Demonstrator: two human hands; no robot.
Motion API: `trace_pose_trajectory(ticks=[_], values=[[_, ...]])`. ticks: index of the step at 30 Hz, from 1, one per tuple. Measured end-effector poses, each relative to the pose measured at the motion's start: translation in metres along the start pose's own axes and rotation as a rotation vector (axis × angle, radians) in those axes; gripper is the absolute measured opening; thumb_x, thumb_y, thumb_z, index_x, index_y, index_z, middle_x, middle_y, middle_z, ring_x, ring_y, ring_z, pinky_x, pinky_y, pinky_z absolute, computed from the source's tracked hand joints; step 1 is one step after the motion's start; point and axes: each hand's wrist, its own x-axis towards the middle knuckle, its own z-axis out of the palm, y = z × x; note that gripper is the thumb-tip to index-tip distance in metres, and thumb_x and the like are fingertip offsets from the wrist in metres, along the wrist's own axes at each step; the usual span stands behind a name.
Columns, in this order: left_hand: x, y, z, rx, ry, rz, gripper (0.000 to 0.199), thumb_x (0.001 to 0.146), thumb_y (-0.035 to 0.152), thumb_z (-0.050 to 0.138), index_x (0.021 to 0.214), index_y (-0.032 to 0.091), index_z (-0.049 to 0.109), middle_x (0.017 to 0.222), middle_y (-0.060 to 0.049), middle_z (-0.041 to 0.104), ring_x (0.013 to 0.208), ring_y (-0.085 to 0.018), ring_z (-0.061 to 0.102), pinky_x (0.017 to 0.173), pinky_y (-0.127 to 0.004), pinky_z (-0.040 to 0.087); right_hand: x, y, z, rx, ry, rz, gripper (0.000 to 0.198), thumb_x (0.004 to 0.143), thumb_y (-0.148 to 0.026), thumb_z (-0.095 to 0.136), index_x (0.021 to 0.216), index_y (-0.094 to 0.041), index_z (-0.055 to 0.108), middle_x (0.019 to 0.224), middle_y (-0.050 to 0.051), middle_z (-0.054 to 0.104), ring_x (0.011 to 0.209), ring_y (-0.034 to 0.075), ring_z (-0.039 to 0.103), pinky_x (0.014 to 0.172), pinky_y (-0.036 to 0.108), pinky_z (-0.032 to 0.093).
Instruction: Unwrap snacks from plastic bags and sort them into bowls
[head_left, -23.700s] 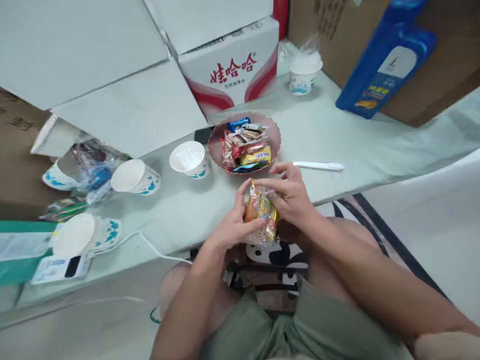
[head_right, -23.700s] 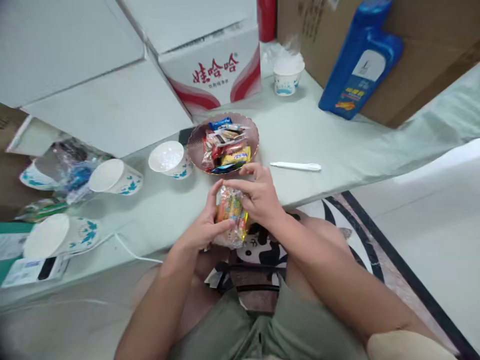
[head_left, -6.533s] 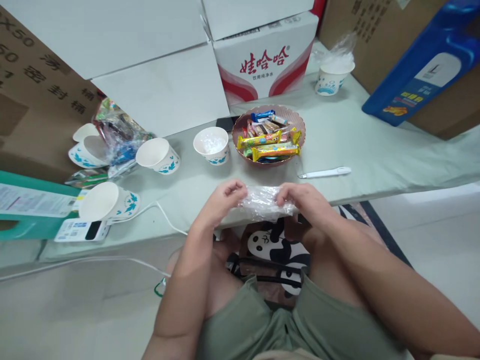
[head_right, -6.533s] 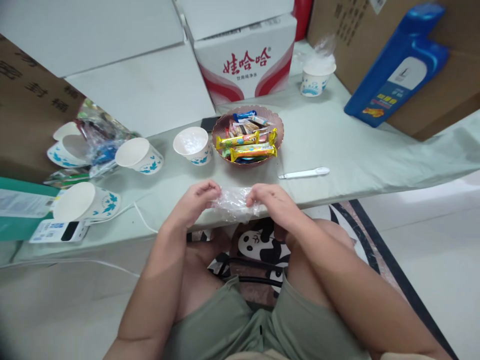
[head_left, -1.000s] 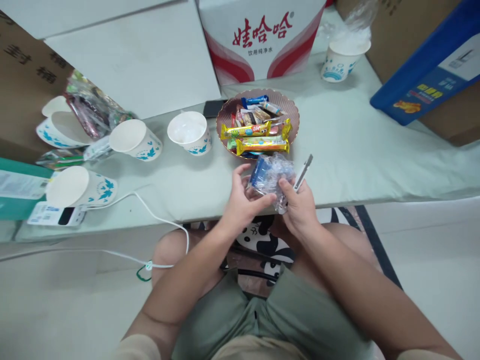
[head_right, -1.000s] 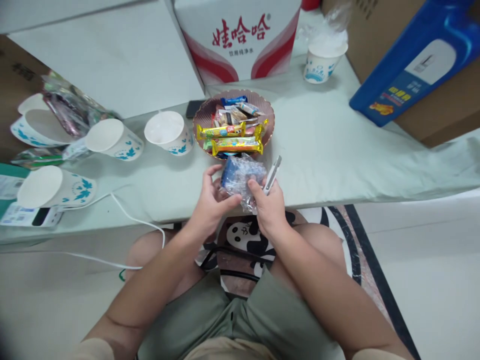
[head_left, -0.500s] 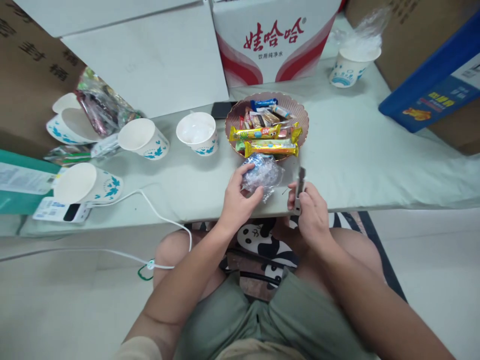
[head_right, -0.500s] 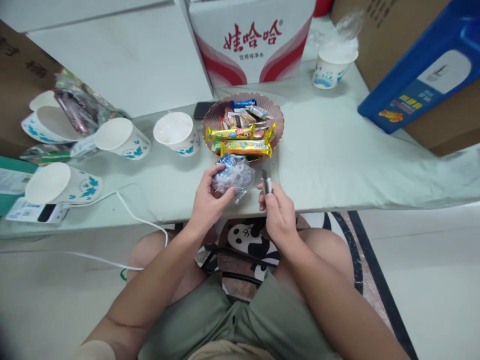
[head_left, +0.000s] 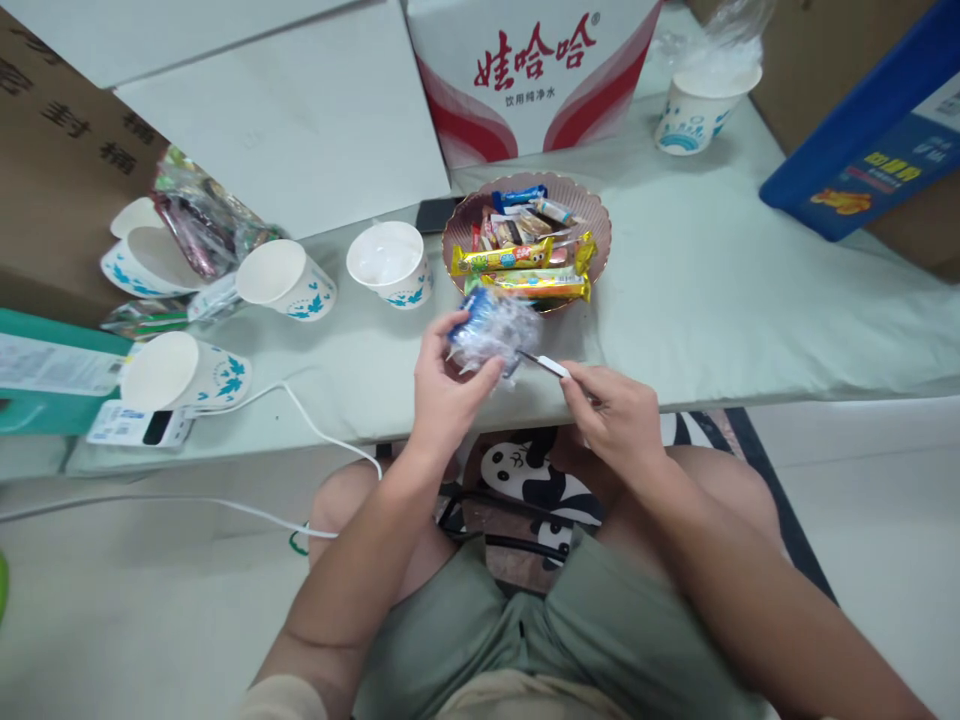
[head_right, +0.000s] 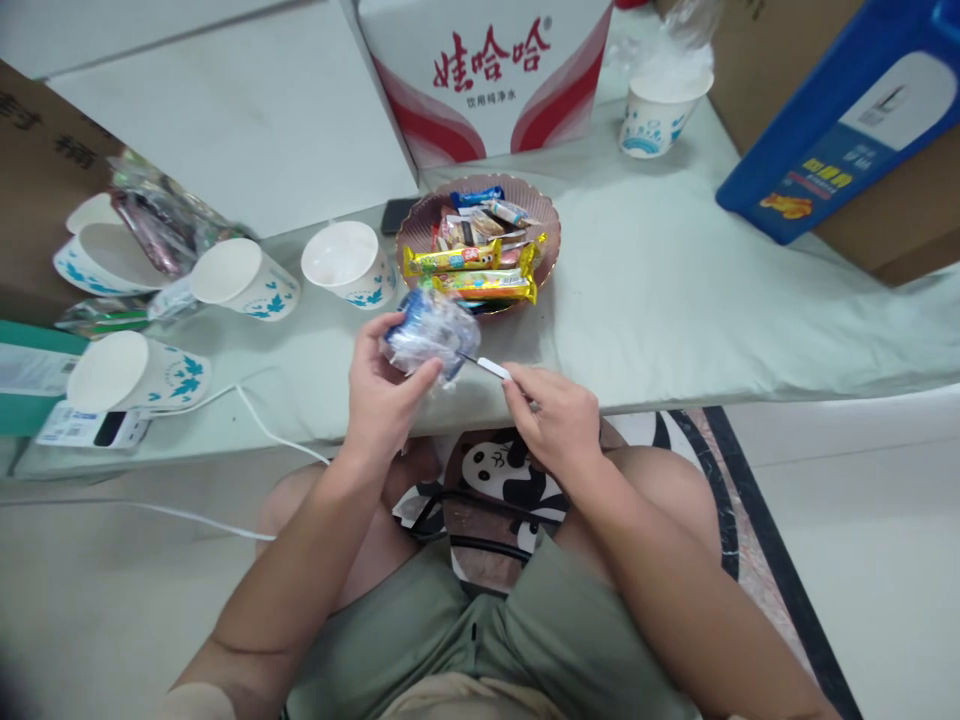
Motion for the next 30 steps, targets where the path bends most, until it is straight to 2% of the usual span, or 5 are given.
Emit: trace_pose_trajectory(ticks=[8, 14, 18, 23, 30], values=[[-0.021, -0.012, -0.008, 0.227, -0.1, -0.199, 0.052, 0.081, 0.047, 0.074, 0.122, 0.023, 0.051, 0.093, -0.003, 0.067, 0.084, -0.019, 0.066, 0.078, -0.033, 0.055, 0.0, 0.042, -0.027, -0.308, -0.11, 0.106, 0.025, 0.091, -0.033, 0.058, 0.105, -0.026, 0.077, 0.098, 0.007, 0.077, 0.087, 0.026, 0.067, 0.071, 0.036, 0.043], [-0.024, -0.009, -0.018, 0.617, -0.102, 0.137, 0.068, 0.076, 0.055, 0.076, 0.13, 0.02, 0.055, 0.147, -0.018, 0.044, 0.143, -0.035, 0.042, 0.116, -0.052, 0.039, 0.005, 0.039, -0.025, -0.52, 0.126, 0.074, 0.03, 0.093, -0.033, 0.053, 0.112, -0.02, 0.072, 0.108, 0.014, 0.072, 0.108, 0.034, 0.059, 0.091, 0.048, 0.035], [-0.02, -0.004, -0.025, 0.622, -0.291, 0.236, 0.066, 0.072, 0.047, 0.082, 0.128, 0.022, 0.059, 0.145, -0.015, 0.052, 0.138, -0.032, 0.049, 0.116, -0.049, 0.041, 0.002, 0.015, -0.003, -0.256, -0.056, -0.164, 0.031, 0.093, -0.033, 0.054, 0.118, -0.019, 0.067, 0.105, 0.013, 0.071, 0.101, 0.029, 0.064, 0.087, 0.043, 0.046], [-0.012, -0.003, -0.025, 0.262, -0.094, -0.116, 0.024, 0.09, 0.041, 0.058, 0.091, 0.019, 0.068, 0.094, -0.006, 0.072, 0.089, -0.02, 0.069, 0.074, -0.03, 0.058, 0.0, -0.008, 0.029, -0.108, -0.185, -0.236, 0.059, 0.084, -0.034, 0.068, 0.14, -0.022, 0.055, 0.144, 0.017, 0.054, 0.124, 0.034, 0.058, 0.098, 0.049, 0.049], [0.003, 0.001, -0.029, -0.251, 0.105, -0.56, 0.014, 0.079, 0.031, 0.065, 0.084, 0.018, 0.063, 0.08, 0.0, 0.069, 0.058, -0.009, 0.063, 0.046, -0.017, 0.049, 0.013, -0.002, 0.032, 0.143, -0.119, -0.188, 0.006, 0.083, -0.02, 0.059, 0.087, -0.022, 0.063, 0.121, 0.014, 0.065, 0.11, 0.028, 0.065, 0.094, 0.044, 0.052]])
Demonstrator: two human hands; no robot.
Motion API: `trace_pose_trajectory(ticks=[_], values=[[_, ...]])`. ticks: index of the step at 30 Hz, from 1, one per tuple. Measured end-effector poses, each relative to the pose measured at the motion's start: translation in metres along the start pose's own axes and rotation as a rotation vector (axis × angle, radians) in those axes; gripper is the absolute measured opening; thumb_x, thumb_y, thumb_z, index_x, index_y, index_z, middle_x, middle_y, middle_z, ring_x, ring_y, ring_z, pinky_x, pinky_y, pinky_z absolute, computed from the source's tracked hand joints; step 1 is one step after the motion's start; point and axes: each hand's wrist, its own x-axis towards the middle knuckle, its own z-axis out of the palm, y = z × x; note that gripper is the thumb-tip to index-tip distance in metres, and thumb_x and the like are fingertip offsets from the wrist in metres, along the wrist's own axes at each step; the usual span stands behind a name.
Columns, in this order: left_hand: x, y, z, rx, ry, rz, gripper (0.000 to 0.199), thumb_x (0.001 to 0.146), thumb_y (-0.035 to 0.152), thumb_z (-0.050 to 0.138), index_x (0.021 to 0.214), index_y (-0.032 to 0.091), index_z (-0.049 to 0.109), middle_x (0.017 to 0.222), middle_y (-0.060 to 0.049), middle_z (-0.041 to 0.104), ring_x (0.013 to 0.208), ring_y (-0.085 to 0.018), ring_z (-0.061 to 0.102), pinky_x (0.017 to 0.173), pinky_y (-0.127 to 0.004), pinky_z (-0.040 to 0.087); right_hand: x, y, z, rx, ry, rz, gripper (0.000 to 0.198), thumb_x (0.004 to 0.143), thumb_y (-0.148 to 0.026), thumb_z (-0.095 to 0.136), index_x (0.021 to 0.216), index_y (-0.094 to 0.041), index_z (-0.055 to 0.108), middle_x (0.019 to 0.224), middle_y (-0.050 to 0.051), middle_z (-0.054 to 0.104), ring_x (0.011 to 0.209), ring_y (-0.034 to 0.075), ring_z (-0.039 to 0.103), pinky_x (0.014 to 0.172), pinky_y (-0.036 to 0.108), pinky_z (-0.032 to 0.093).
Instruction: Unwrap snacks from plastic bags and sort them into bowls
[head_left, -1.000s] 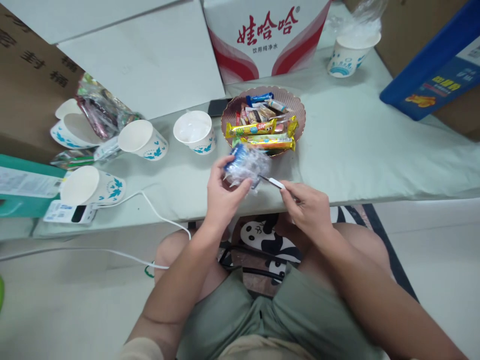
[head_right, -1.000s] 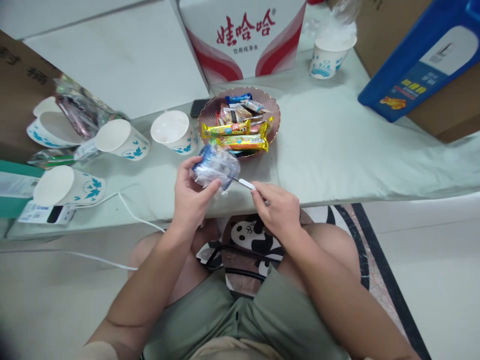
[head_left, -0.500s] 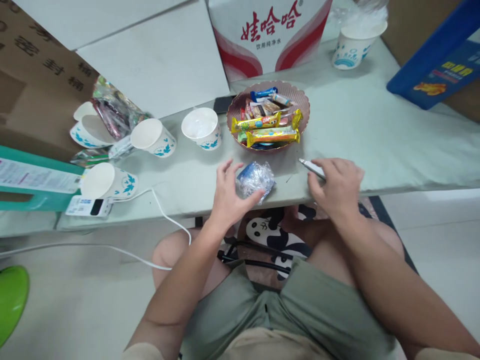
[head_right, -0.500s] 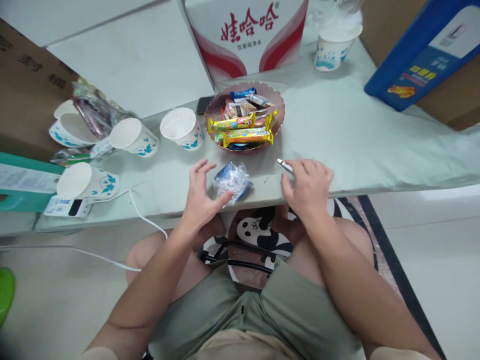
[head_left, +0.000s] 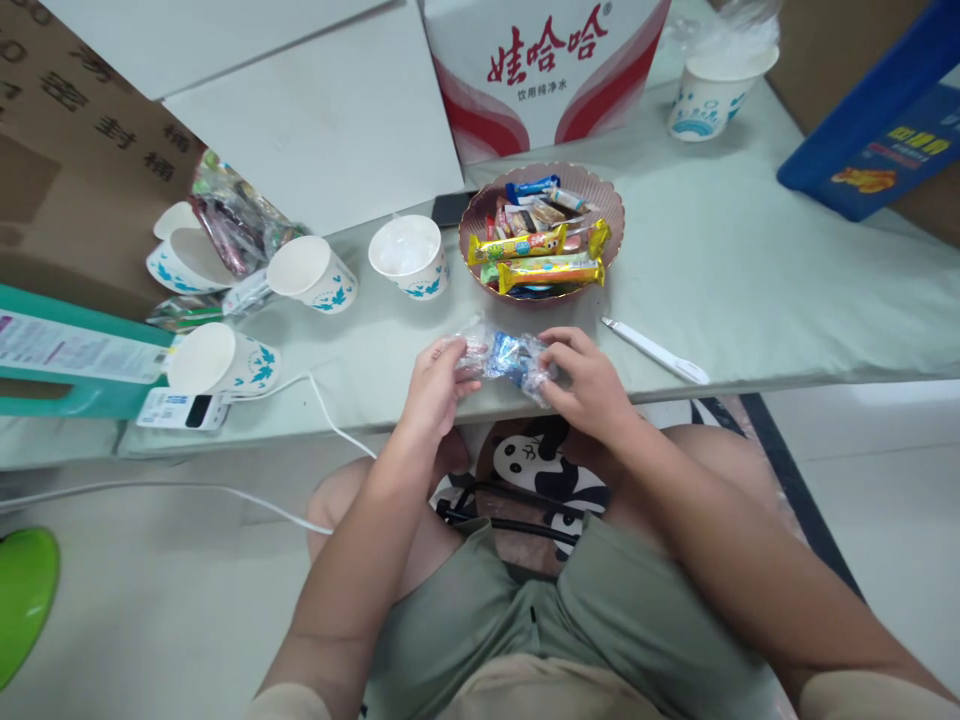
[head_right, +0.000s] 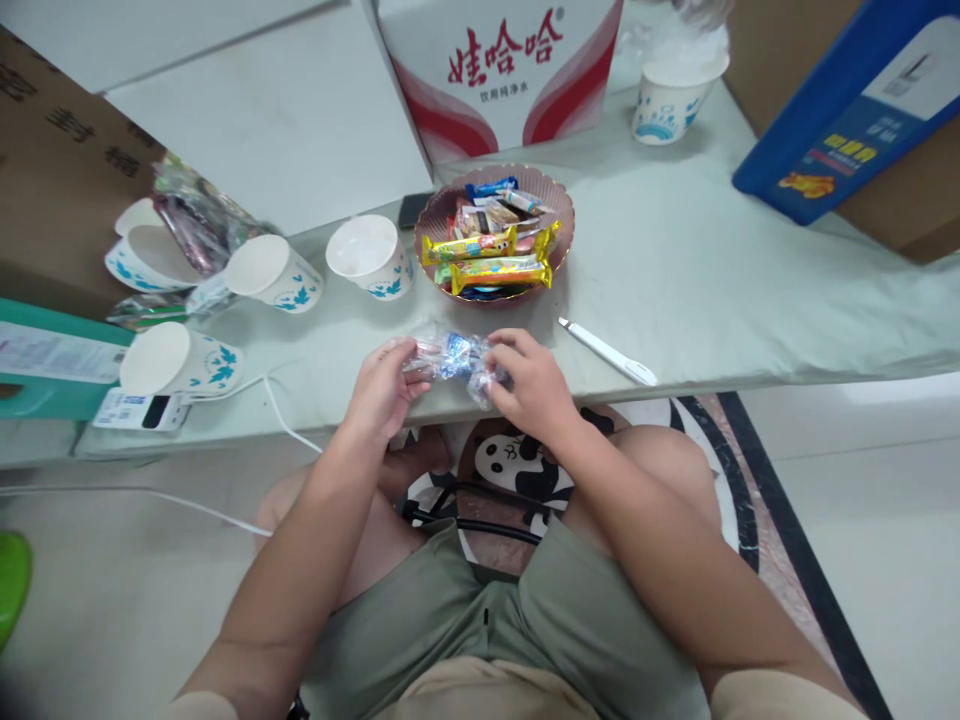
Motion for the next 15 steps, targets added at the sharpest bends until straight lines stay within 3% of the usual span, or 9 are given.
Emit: trace_pose_trajectory(ticks=[4, 7, 10, 12, 15], values=[[0.004, 0.003, -0.004, -0.041, 0.038, 0.018, 0.011, 0.079, 0.027, 0.064, 0.081, 0.017, 0.061, 0.078, -0.001, 0.068, 0.058, -0.01, 0.065, 0.047, -0.018, 0.052, -0.001, 0.008, -0.016, 0.098, 0.137, 0.053, 0.006, 0.083, -0.026, 0.062, 0.08, -0.023, 0.057, 0.106, 0.009, 0.069, 0.099, 0.025, 0.066, 0.089, 0.042, 0.052], [0.01, 0.004, -0.009, -0.024, 0.067, 0.04, 0.011, 0.078, 0.028, 0.063, 0.079, 0.017, 0.059, 0.081, -0.002, 0.068, 0.062, -0.012, 0.068, 0.047, -0.018, 0.05, -0.005, 0.02, -0.028, 0.125, 0.241, 0.215, 0.007, 0.08, -0.025, 0.06, 0.079, -0.024, 0.053, 0.096, 0.005, 0.07, 0.091, 0.023, 0.067, 0.084, 0.04, 0.052], [0.017, 0.002, -0.017, 0.095, 0.119, 0.062, 0.013, 0.08, 0.03, 0.06, 0.08, 0.017, 0.06, 0.081, -0.004, 0.067, 0.069, -0.015, 0.07, 0.047, -0.018, 0.047, -0.008, 0.028, -0.04, -0.014, 0.416, 0.359, 0.016, 0.076, -0.017, 0.054, 0.09, -0.024, 0.056, 0.097, 0.006, 0.068, 0.093, 0.024, 0.066, 0.081, 0.042, 0.053], [0.02, 0.002, -0.022, 0.236, 0.17, 0.152, 0.017, 0.08, 0.032, 0.059, 0.088, 0.017, 0.062, 0.092, -0.008, 0.069, 0.08, -0.019, 0.071, 0.054, -0.023, 0.052, -0.009, 0.025, -0.045, -0.175, 0.529, 0.272, 0.026, 0.074, -0.013, 0.051, 0.097, -0.024, 0.057, 0.102, 0.009, 0.066, 0.1, 0.027, 0.065, 0.085, 0.045, 0.052], [0.013, 0.006, -0.026, 0.542, 0.197, 0.55, 0.036, 0.076, 0.034, 0.067, 0.108, 0.019, 0.063, 0.124, -0.012, 0.067, 0.116, -0.027, 0.066, 0.087, -0.038, 0.058, -0.009, 0.008, -0.041, -0.293, 0.514, -0.06, 0.027, 0.079, -0.011, 0.051, 0.102, -0.025, 0.057, 0.107, 0.01, 0.067, 0.105, 0.026, 0.064, 0.092, 0.046, 0.051]])
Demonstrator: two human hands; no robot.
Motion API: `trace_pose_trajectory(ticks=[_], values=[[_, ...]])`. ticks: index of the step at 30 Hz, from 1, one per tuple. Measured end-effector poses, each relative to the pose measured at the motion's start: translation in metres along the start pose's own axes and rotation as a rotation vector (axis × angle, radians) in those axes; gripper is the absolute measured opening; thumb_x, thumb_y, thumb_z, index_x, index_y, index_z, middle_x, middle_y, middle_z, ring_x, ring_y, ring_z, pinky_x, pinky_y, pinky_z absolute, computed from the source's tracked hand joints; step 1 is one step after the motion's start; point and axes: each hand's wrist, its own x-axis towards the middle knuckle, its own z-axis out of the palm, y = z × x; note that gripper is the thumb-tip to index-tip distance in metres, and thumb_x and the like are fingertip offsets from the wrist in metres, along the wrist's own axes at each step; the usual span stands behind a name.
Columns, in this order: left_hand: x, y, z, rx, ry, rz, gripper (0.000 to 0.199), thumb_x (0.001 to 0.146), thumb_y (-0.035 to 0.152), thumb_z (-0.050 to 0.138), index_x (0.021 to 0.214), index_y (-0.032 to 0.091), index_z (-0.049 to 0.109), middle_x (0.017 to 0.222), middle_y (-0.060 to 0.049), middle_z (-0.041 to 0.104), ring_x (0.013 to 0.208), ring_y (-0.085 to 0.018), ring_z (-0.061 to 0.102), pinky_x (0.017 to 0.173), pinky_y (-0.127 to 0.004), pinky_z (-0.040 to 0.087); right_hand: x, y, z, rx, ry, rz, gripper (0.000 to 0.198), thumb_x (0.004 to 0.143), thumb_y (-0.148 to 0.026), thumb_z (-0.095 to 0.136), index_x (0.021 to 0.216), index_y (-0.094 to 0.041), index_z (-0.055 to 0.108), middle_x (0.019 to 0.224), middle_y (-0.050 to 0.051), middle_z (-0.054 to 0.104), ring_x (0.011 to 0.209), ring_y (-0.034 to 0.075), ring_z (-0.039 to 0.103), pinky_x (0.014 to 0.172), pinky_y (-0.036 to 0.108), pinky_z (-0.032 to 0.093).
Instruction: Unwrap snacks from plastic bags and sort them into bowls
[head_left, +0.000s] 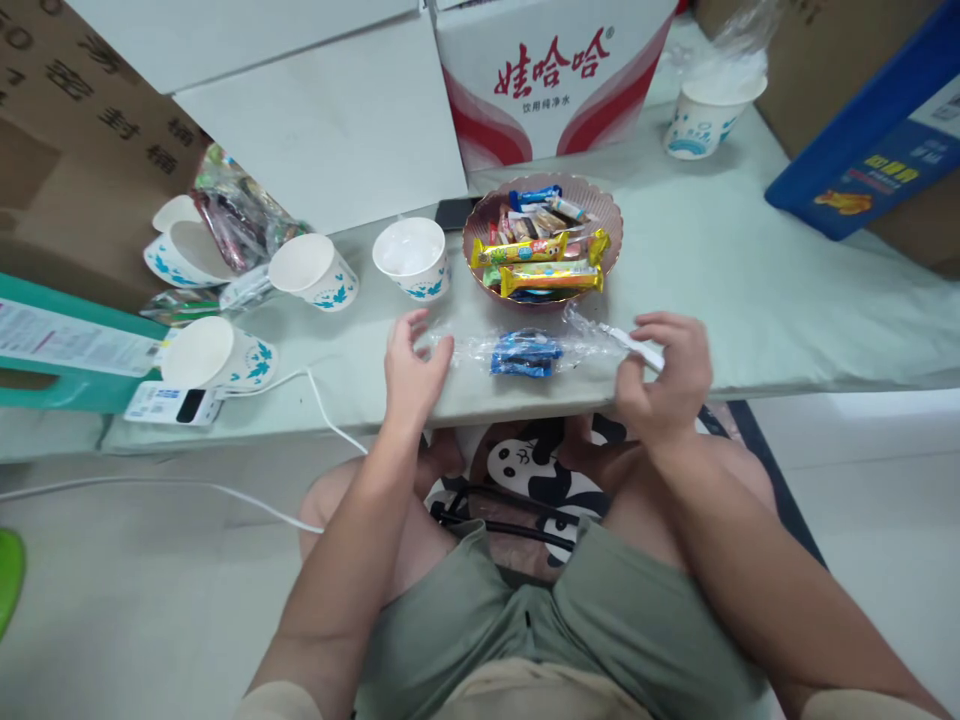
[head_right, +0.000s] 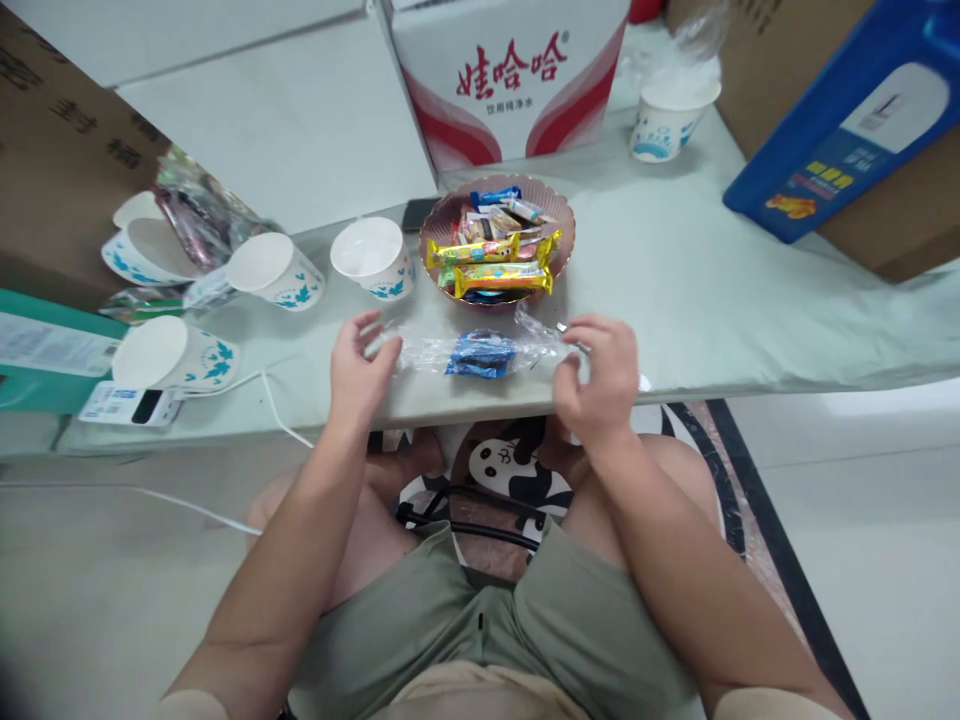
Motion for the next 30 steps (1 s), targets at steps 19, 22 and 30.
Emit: trace_pose_trajectory(ticks=[19, 22, 30], values=[[-0.023, 0.033, -0.029, 0.365, -0.652, 0.53, 0.011, 0.085, 0.031, 0.06, 0.084, 0.025, 0.07, 0.087, -0.004, 0.076, 0.087, -0.024, 0.068, 0.088, -0.037, 0.047, -0.026, -0.042, 0.004, 0.049, -0.601, -0.277, 0.02, 0.095, -0.024, 0.053, 0.092, -0.025, 0.073, 0.081, 0.003, 0.075, 0.073, 0.018, 0.065, 0.073, 0.034, 0.047], [-0.022, 0.029, -0.028, 0.328, -0.683, 0.47, 0.018, 0.086, 0.04, 0.065, 0.093, 0.025, 0.072, 0.093, -0.005, 0.076, 0.091, -0.024, 0.069, 0.089, -0.036, 0.049, -0.028, -0.042, 0.009, -0.018, -0.625, -0.273, 0.024, 0.097, -0.023, 0.051, 0.099, -0.023, 0.075, 0.089, 0.004, 0.078, 0.071, 0.018, 0.067, 0.066, 0.032, 0.047], [-0.005, 0.008, -0.004, 0.443, -0.604, 0.47, 0.047, 0.072, 0.039, 0.082, 0.115, 0.025, 0.069, 0.144, -0.012, 0.058, 0.141, -0.036, 0.046, 0.12, -0.053, 0.029, -0.024, -0.036, 0.014, -0.155, -0.5, -0.237, 0.021, 0.095, -0.021, 0.057, 0.111, -0.02, 0.072, 0.128, 0.013, 0.071, 0.118, 0.03, 0.065, 0.093, 0.044, 0.049]])
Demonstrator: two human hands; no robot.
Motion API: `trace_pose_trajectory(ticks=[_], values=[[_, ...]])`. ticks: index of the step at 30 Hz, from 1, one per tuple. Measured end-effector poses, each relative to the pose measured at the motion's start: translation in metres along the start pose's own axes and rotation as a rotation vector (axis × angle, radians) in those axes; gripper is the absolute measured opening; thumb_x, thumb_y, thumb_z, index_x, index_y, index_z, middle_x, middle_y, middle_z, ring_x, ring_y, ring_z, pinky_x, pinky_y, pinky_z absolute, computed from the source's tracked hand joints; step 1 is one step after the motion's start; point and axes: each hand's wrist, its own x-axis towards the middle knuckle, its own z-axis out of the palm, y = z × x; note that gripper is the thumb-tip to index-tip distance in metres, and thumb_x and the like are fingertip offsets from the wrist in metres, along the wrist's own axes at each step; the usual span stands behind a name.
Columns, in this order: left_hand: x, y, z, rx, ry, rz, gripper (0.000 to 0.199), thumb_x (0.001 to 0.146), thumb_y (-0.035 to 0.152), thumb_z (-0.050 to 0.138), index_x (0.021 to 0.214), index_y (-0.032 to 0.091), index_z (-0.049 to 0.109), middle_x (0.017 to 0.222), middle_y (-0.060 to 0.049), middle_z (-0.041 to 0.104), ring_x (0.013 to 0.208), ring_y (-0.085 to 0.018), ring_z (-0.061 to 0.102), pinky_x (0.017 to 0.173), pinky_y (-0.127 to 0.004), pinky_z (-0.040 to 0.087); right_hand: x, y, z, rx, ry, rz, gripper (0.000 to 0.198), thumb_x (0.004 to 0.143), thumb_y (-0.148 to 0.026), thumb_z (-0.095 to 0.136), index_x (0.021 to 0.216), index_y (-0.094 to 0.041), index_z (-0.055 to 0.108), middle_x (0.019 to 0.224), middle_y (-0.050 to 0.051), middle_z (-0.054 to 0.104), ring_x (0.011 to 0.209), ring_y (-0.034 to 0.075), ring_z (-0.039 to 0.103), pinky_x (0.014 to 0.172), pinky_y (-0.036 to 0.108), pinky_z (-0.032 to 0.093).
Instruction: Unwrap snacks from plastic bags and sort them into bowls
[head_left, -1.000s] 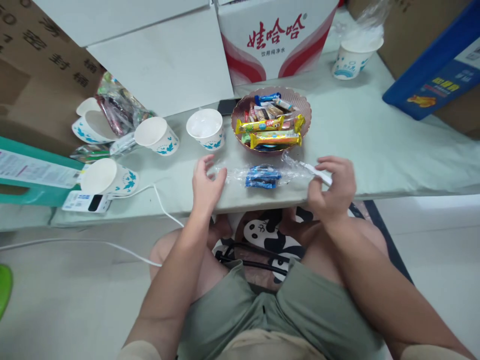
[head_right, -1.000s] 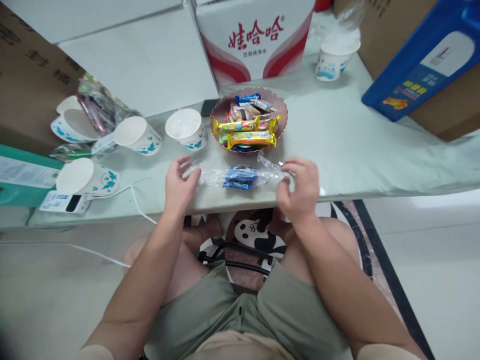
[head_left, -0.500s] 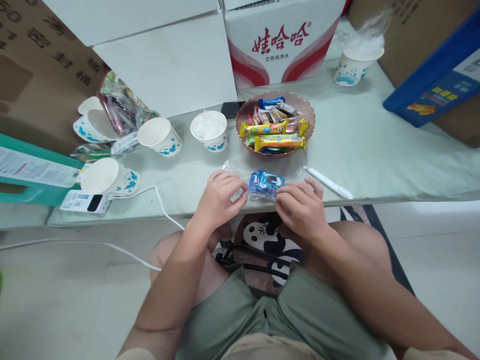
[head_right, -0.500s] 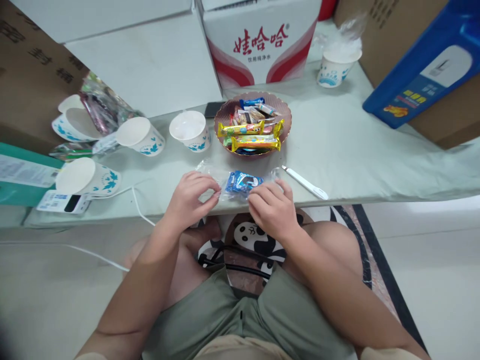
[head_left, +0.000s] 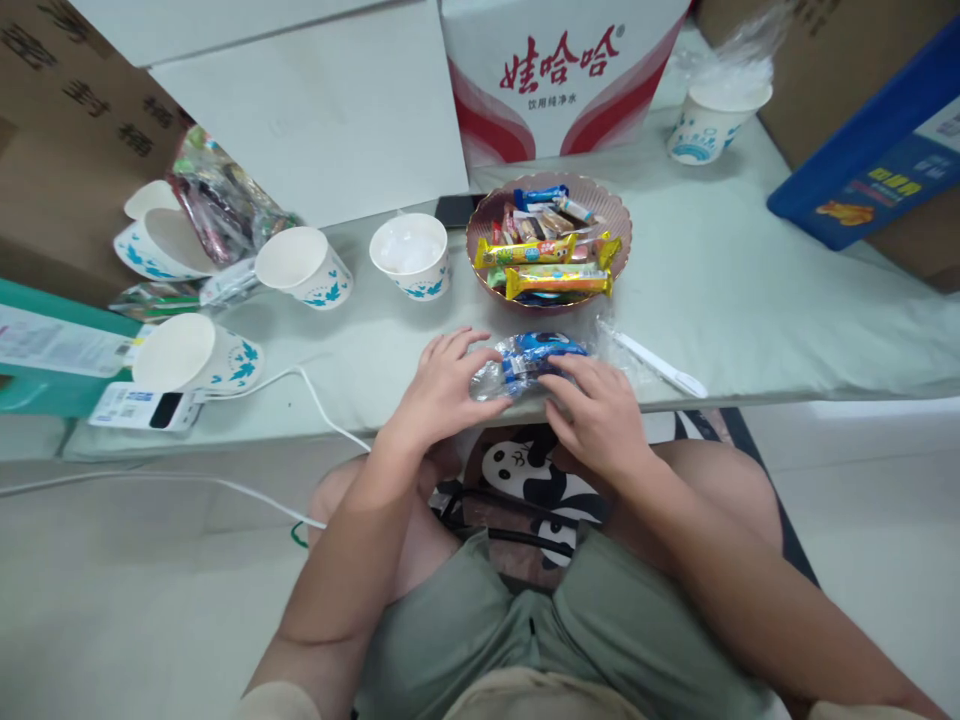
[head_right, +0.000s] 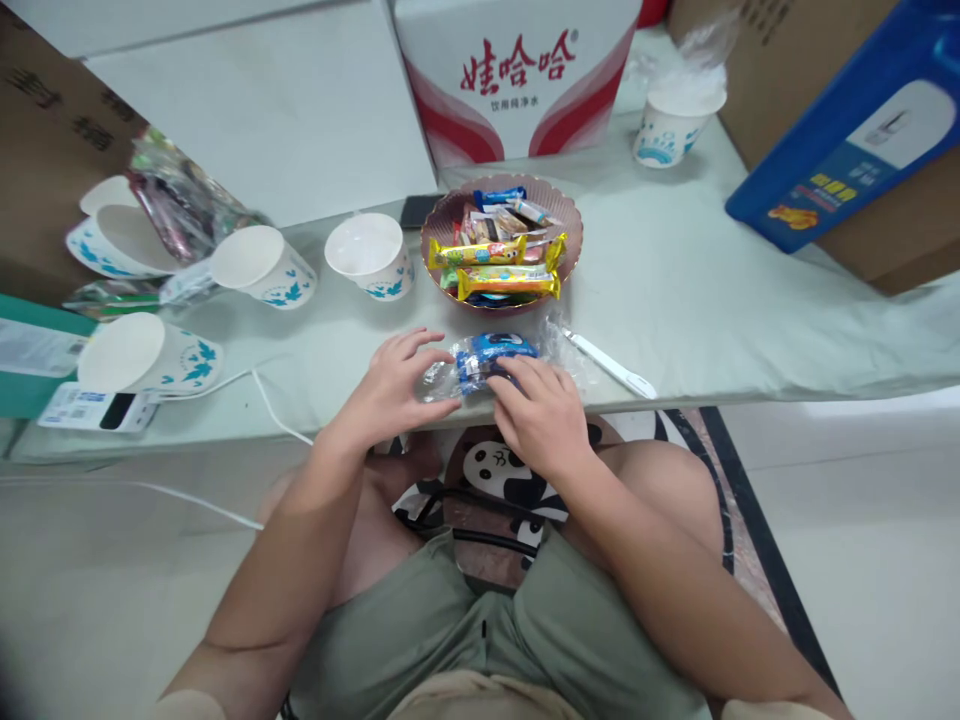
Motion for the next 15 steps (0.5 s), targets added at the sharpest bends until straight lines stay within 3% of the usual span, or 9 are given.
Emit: trace_pose_trajectory(ticks=[3, 8, 11, 15], values=[[0.008, 0.001, 0.001, -0.056, 0.009, 0.012, 0.037, 0.076, 0.048, 0.078, 0.102, 0.023, 0.071, 0.135, -0.012, 0.063, 0.129, -0.033, 0.056, 0.115, -0.049, 0.036, -0.002, 0.003, 0.002, -0.015, -0.014, 0.0, 0.015, 0.096, -0.022, 0.058, 0.095, -0.023, 0.072, 0.132, 0.012, 0.069, 0.126, 0.031, 0.061, 0.1, 0.048, 0.047], [0.012, 0.0, 0.003, -0.213, 0.002, -0.009, 0.014, 0.085, 0.032, 0.064, 0.077, 0.021, 0.066, 0.114, -0.009, 0.07, 0.106, -0.025, 0.065, 0.1, -0.04, 0.047, 0.0, 0.002, 0.003, 0.059, -0.052, -0.032, 0.013, 0.092, -0.017, 0.056, 0.089, -0.021, 0.069, 0.141, 0.013, 0.063, 0.141, 0.034, 0.05, 0.111, 0.054, 0.043], [0.014, -0.002, 0.003, -0.466, 0.158, -0.159, 0.016, 0.086, 0.029, 0.059, 0.073, 0.021, 0.059, 0.099, -0.006, 0.073, 0.097, -0.021, 0.066, 0.094, -0.034, 0.049, 0.0, -0.001, 0.001, 0.089, -0.044, -0.039, 0.014, 0.087, -0.015, 0.056, 0.085, -0.022, 0.068, 0.142, 0.012, 0.062, 0.142, 0.035, 0.048, 0.113, 0.057, 0.043], [0.02, -0.002, 0.003, -0.86, 0.261, -0.444, 0.021, 0.087, 0.032, 0.06, 0.071, 0.02, 0.053, 0.096, -0.004, 0.072, 0.095, -0.019, 0.066, 0.077, -0.026, 0.053, -0.005, -0.005, -0.003, 0.159, 0.082, -0.058, 0.017, 0.082, -0.014, 0.06, 0.087, -0.026, 0.072, 0.12, 0.008, 0.072, 0.119, 0.033, 0.064, 0.104, 0.054, 0.05]])
